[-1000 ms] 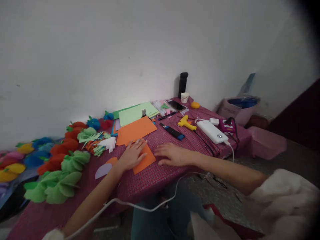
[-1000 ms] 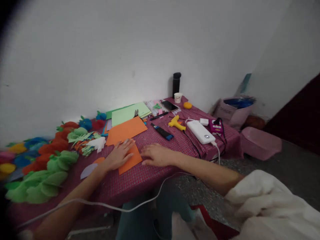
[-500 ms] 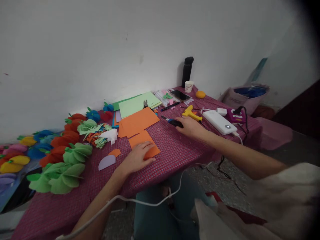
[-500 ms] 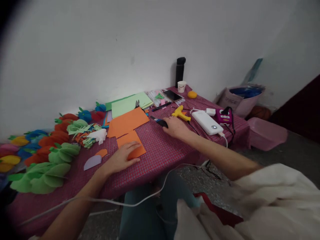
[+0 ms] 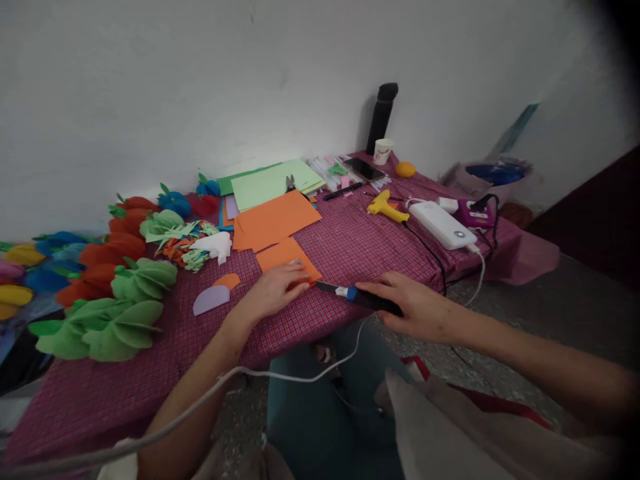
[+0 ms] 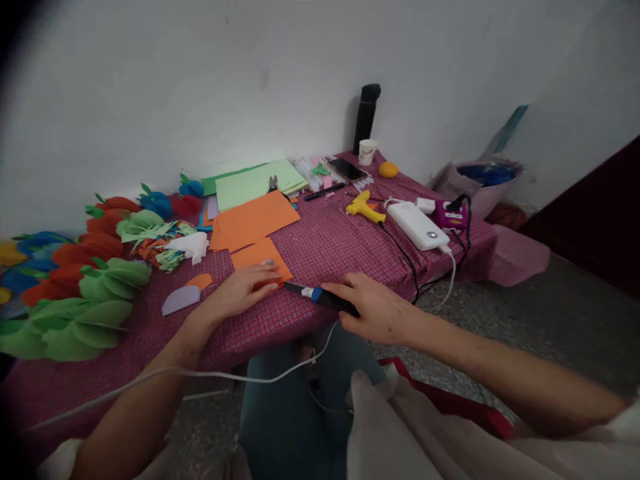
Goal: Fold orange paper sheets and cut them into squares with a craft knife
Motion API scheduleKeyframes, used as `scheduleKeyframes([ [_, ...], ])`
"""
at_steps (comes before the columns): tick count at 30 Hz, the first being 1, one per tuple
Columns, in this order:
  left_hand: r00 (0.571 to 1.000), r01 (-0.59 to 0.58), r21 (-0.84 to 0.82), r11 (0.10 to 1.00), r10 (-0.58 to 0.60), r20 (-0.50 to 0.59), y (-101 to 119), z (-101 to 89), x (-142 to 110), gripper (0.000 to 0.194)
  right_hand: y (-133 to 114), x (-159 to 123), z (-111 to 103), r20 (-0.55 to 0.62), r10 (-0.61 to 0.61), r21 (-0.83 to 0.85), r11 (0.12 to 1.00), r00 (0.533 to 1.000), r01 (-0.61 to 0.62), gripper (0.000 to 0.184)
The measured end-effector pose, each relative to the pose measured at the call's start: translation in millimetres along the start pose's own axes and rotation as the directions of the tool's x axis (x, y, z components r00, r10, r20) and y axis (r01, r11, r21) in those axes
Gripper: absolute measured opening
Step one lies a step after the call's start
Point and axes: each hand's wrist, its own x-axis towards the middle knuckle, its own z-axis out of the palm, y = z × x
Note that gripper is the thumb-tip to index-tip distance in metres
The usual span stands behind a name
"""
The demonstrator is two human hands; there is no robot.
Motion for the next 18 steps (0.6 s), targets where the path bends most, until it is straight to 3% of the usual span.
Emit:
scheduleKeyframes([
  [8, 0.999, 0.016, 0.019, 1.000, -0.016, -0.041, 1.8, 4.1, -0.3, 0.035, -16.4, 4.8, 7.7, -0.041, -0.026, -0.084, 0.996, 0.999, 0.023, 0.054],
  [18, 0.992, 0.112, 0.071, 0.991, -0.107, -0.066, 10.4, 0.4, 1.4, 0.040, -15.8, 14.8, 11.9, -0.089, 0.008, -0.153, 0.988, 0.996, -0.021, 0.051],
])
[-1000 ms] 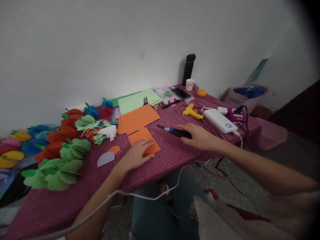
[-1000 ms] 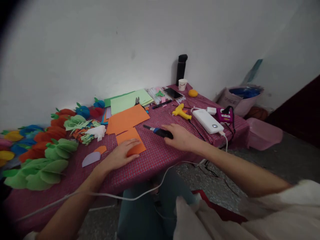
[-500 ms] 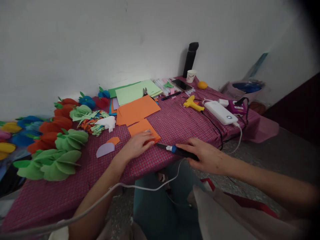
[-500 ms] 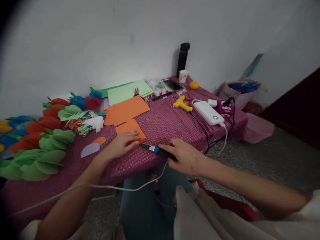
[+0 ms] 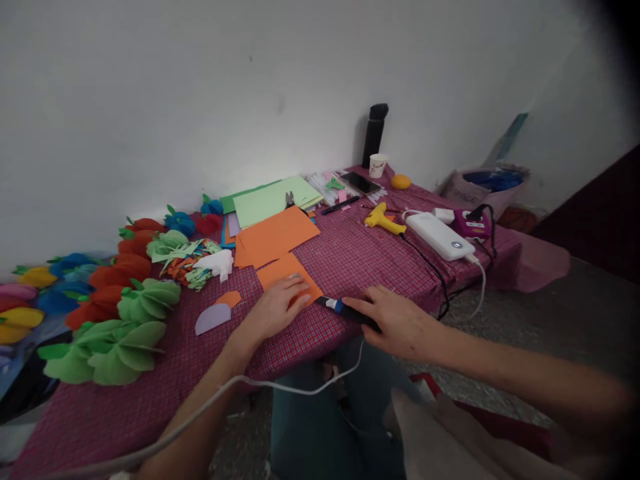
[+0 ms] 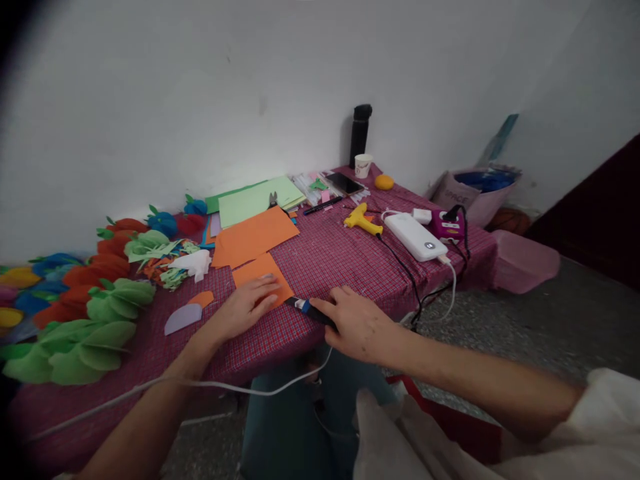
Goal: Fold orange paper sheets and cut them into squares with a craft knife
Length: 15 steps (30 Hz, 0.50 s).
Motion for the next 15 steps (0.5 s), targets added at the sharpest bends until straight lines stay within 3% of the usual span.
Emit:
scheduleKeyframes([
  [10, 0.989, 0.012, 0.218, 0.976, -0.043, 0.139, -4.0, 10.7, 11.5, 0.052, 12.9, 2.3, 9.4, 0.026, -0.031, 0.060, 0.998, 0.999, 0.029, 0.051],
  [15, 0.990, -0.013, 0.247, 0.969, -0.023, 0.142, -1.8, 10.3, 9.3, 0.053, 14.8, 3.3, 10.3, 0.014, -0.050, 0.091, 0.995, 0.999, 0.048, 0.050],
])
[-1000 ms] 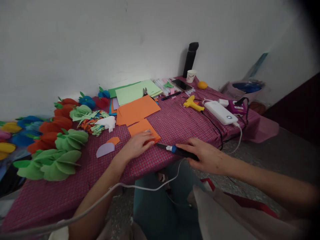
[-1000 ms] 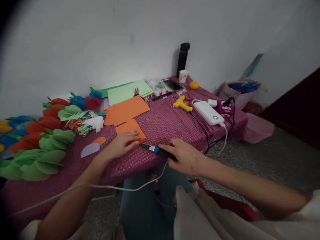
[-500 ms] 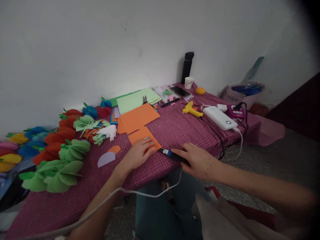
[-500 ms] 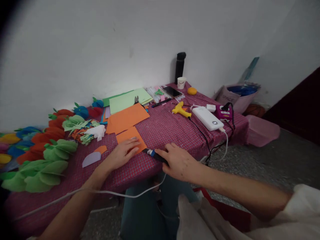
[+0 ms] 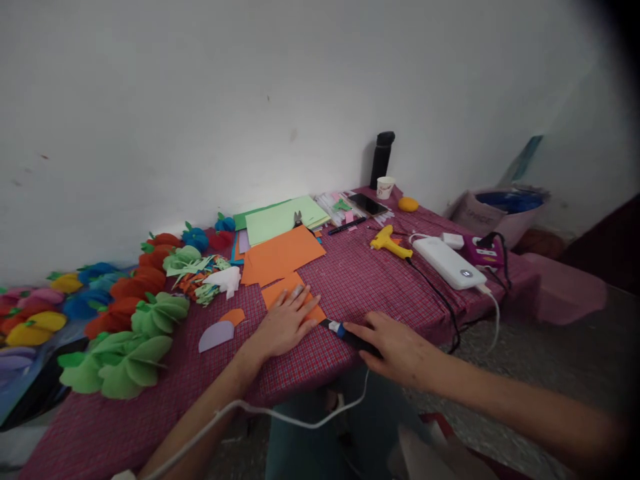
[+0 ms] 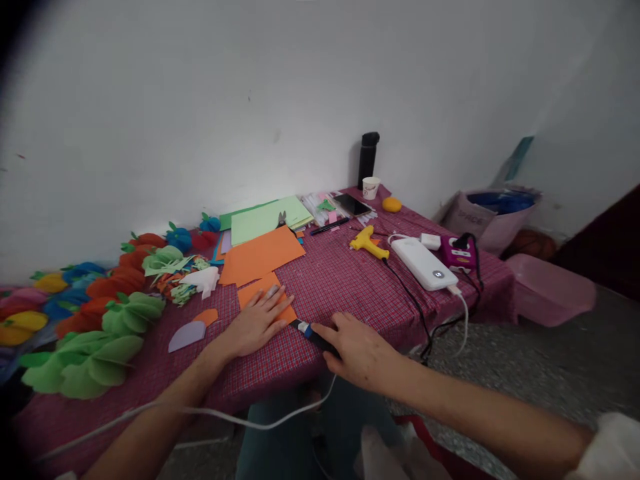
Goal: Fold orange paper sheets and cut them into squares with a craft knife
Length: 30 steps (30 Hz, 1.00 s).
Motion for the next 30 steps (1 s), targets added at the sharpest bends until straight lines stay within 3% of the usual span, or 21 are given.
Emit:
scheduleKeyframes([
  [10, 1.000, 0.005, 0.010, 1.000, -0.005, -0.002, 0.2, 0.6, 0.1, 0.054, 6.2, -5.8, 1.6, 0.020, 0.032, 0.018, 0.999, 0.999, -0.032, 0.050],
  [17, 1.000, 0.008, 0.015, 1.000, -0.008, -0.018, 0.8, 0.4, -0.5, 0.057, 0.9, 7.6, -1.2, 0.036, 0.014, 0.028, 0.999, 0.999, -0.016, 0.051],
  [30, 1.000, 0.022, 0.012, 1.000, -0.022, -0.022, 0.1, 1.8, -0.8, 0.061, 13.9, 16.0, -3.2, 0.034, -0.015, 0.031, 0.999, 0.999, 0.014, 0.051],
])
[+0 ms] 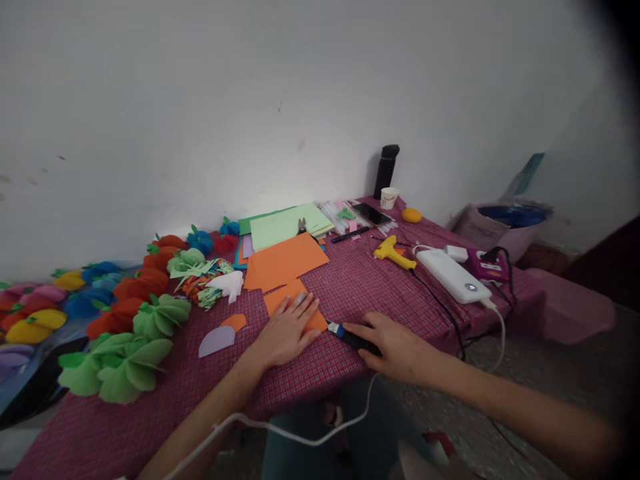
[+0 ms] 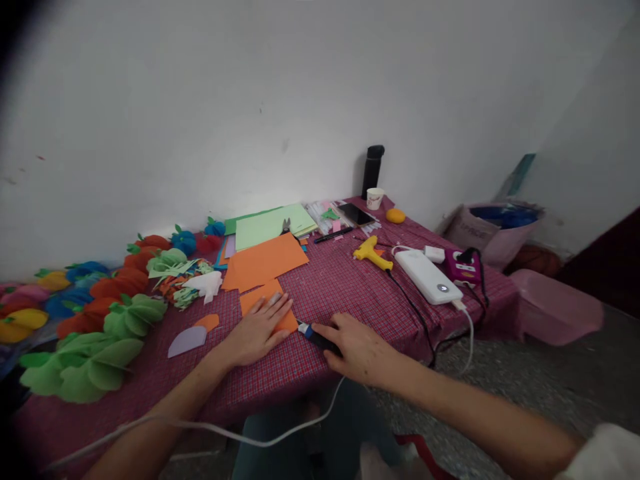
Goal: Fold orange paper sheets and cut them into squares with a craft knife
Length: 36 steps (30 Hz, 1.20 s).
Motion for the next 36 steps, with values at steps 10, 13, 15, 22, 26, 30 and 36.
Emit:
scheduleKeyframes([
  [10, 1.000, -0.003, 0.016, 1.000, 0.003, -0.003, -0.6, 1.0, 0.2, 0.062, 6.5, 4.0, 1.5, -0.018, 0.006, 0.007, 1.000, 1.000, -0.006, 0.049],
  [13, 1.000, -0.007, 0.017, 1.000, 0.007, 0.000, -0.8, 0.6, 0.1, 0.062, 8.0, 4.3, 0.8, -0.012, -0.002, 0.011, 1.000, 1.000, 0.003, 0.049],
  [15, 1.000, -0.006, 0.017, 1.000, 0.006, 0.003, -0.4, -0.2, 0.2, 0.061, 7.5, 8.0, -0.3, -0.006, -0.020, 0.005, 1.000, 1.000, 0.020, 0.049],
  [22, 1.000, 0.004, 0.015, 1.000, -0.004, 0.026, 0.8, -2.5, 0.4, 0.061, 12.9, 16.3, -0.3, -0.004, -0.050, 0.002, 0.999, 0.999, 0.050, 0.049],
  [26, 0.999, -0.001, 0.011, 1.000, 0.001, 0.033, 0.7, -2.8, 0.7, 0.062, 19.8, 15.6, 0.0, -0.016, -0.045, 0.003, 0.999, 0.999, 0.045, 0.048],
  [30, 0.999, 0.005, 0.012, 1.000, -0.006, 0.040, 0.7, -2.7, 1.4, 0.064, 21.6, 24.4, -0.1, -0.019, -0.098, -0.004, 0.995, 0.995, 0.098, 0.048],
  [36, 0.999, 0.006, 0.004, 1.000, -0.006, 0.050, 1.3, -2.5, 1.5, 0.064, 27.4, 33.0, 1.4, -0.038, -0.089, 0.000, 0.996, 0.995, 0.089, 0.047],
])
